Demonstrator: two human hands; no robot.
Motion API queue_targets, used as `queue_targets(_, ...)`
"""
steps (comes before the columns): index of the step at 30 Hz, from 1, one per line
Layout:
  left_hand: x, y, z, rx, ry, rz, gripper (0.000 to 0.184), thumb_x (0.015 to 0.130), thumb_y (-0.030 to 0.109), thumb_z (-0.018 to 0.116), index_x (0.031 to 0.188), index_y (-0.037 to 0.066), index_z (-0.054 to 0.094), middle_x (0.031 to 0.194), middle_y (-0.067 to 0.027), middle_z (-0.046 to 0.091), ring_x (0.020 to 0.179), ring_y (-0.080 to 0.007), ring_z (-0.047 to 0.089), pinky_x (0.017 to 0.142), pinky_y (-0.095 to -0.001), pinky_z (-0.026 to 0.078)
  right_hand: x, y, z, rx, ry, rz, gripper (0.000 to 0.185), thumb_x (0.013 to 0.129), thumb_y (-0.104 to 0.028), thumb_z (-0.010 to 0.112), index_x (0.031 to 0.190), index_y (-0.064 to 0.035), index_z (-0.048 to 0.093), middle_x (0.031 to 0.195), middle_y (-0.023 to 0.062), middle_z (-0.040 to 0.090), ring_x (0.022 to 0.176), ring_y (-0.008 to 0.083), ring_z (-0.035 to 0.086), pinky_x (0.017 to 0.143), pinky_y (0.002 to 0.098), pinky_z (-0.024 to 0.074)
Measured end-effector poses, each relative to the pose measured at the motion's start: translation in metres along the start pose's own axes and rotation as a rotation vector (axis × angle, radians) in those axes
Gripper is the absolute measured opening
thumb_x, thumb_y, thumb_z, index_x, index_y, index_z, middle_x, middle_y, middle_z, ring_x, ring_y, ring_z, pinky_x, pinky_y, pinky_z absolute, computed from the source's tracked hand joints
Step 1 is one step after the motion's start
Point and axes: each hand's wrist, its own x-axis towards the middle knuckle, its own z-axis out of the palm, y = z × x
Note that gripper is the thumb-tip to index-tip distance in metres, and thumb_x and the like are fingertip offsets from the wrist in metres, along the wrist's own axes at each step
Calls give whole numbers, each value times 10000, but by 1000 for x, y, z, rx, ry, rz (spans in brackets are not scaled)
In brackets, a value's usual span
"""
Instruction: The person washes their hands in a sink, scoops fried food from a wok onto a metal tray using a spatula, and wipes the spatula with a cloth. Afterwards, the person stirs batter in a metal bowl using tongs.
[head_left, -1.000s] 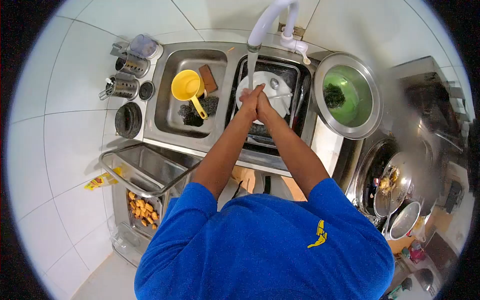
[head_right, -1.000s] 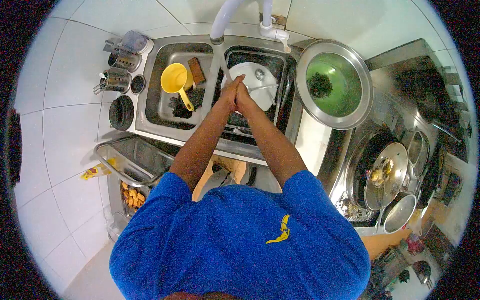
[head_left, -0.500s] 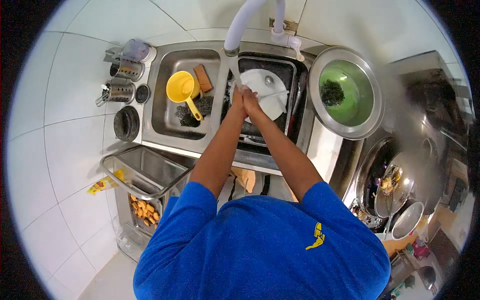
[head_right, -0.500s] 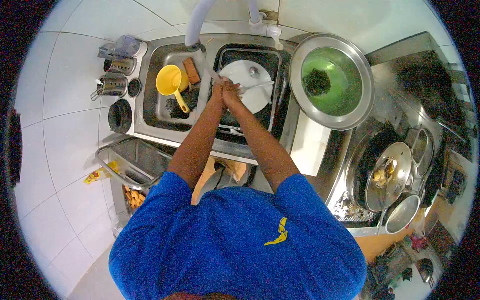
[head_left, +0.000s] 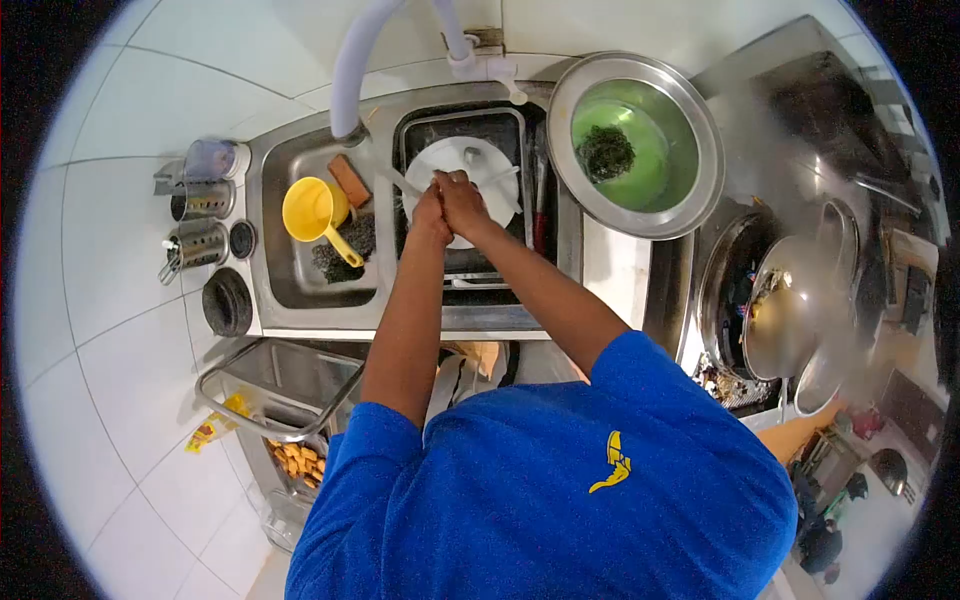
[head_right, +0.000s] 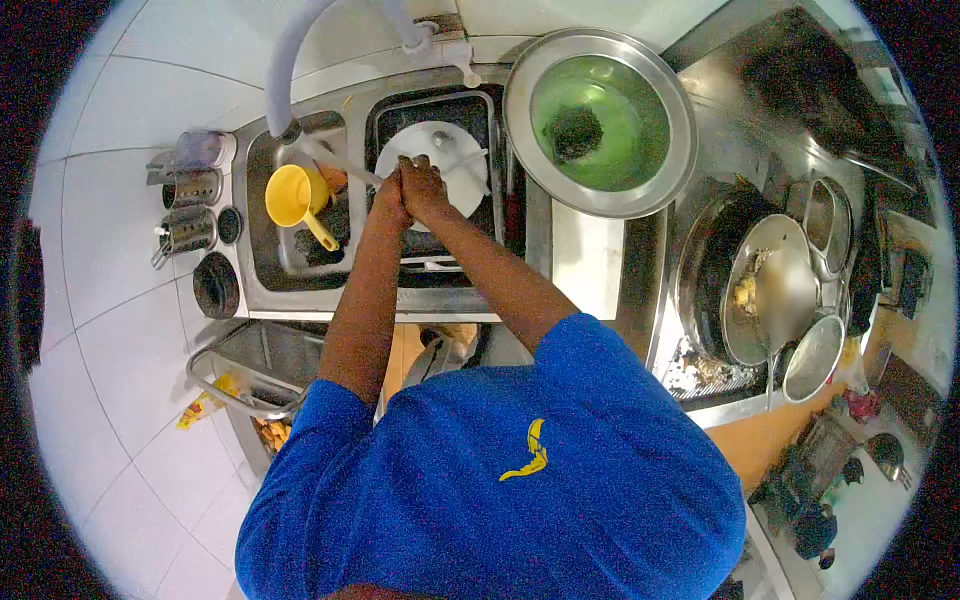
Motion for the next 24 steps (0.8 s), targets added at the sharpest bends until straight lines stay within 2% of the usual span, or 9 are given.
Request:
queue_targets(2, 13, 2, 6, -111, 23, -157, 311, 887, 364, 350, 785, 85, 440, 735, -29, 524, 599, -176, 506, 566, -329, 453, -6, 6, -25, 41, 14, -57, 528, 741, -250, 564, 1201, -79, 371, 1032, 212, 464, 898, 357, 522, 766, 437, 438)
queue_targets(4, 58, 0, -29, 33, -77, -119, 320, 891, 358, 329, 766, 81, 428, 759, -29, 530, 622, -182, 511, 572, -331, 452, -28, -3, -93, 239, 47, -157, 345, 750, -249, 554, 1043, -68, 543, 979, 182, 561, 900, 335, 540, 782, 425, 427)
queue_targets(7, -29, 23, 25, -352, 100, -154, 327, 892, 328, 283, 783, 66, 445, 775, -33, 538, 702, -201, 524, 652, -343, 460, -35, 34, -176, 299, 313, -111, 205, 775, -171, 495, 927, -94, 609, 885, 140, 607, 805, 295, 583, 706, 392, 457)
queue_targets(9, -39, 23, 24, -396, 73, -93, 329, 889, 321, 270, 815, 59, 455, 779, -39, 540, 729, -205, 526, 705, -353, 458, -18, 83, -212, -37, 464, 56, 237, 778, -205, 508, 967, -83, 581, 923, 154, 589, 826, 312, 572, 712, 405, 455)
queue_targets(13, -51, 18, 13, -431, 48, -137, 353, 881, 329, 264, 865, 46, 475, 840, -72, 556, 791, -202, 528, 858, -406, 390, 15, 186, -179, -760, 264, -130, 274, 746, -231, 555, 995, -117, 552, 1036, 125, 513, 935, 287, 506, 727, 393, 462)
queue_targets(14, -51, 20, 7, -416, -8, -193, 324, 876, 313, 280, 922, 63, 481, 843, -67, 556, 836, -194, 522, 882, -432, 367, 17, 184, -183, -720, 22, -210, 357, 738, -257, 562, 1040, -75, 499, 1089, 151, 441, 1019, 309, 443, 770, 403, 449)
queue_targets(17, -49, 19, -8, -386, 75, -121, 307, 873, 296, 285, 995, 77, 462, 839, -52, 543, 872, -183, 516, 874, -451, 367, 12, 147, -176, -707, 233, 303, 357, 734, -245, 561, 1021, -50, 477, 1090, 140, 440, 1027, 295, 442, 781, 413, 438)
queue_targets(20, -53, 26, -15, -379, 123, -94, 298, 879, 294, 263, 997, 82, 435, 967, -30, 530, 915, -178, 510, 865, -460, 366, 44, 185, -163, -777, -160, -24, 296, 728, -205, 549, 974, -51, 489, 1025, 132, 477, 966, 292, 486, 734, 434, 449)
queue_targets(24, -53, 30, -15, -386, 100, -55, 264, 884, 283, 255, 867, 91, 435, 1086, -33, 505, 946, -194, 503, 859, -469, 360, 39, 180, -150, -917, 192, 62, 211, 727, -157, 521, 903, -42, 528, 906, 128, 526, 834, 291, 545, 697, 425, 451)
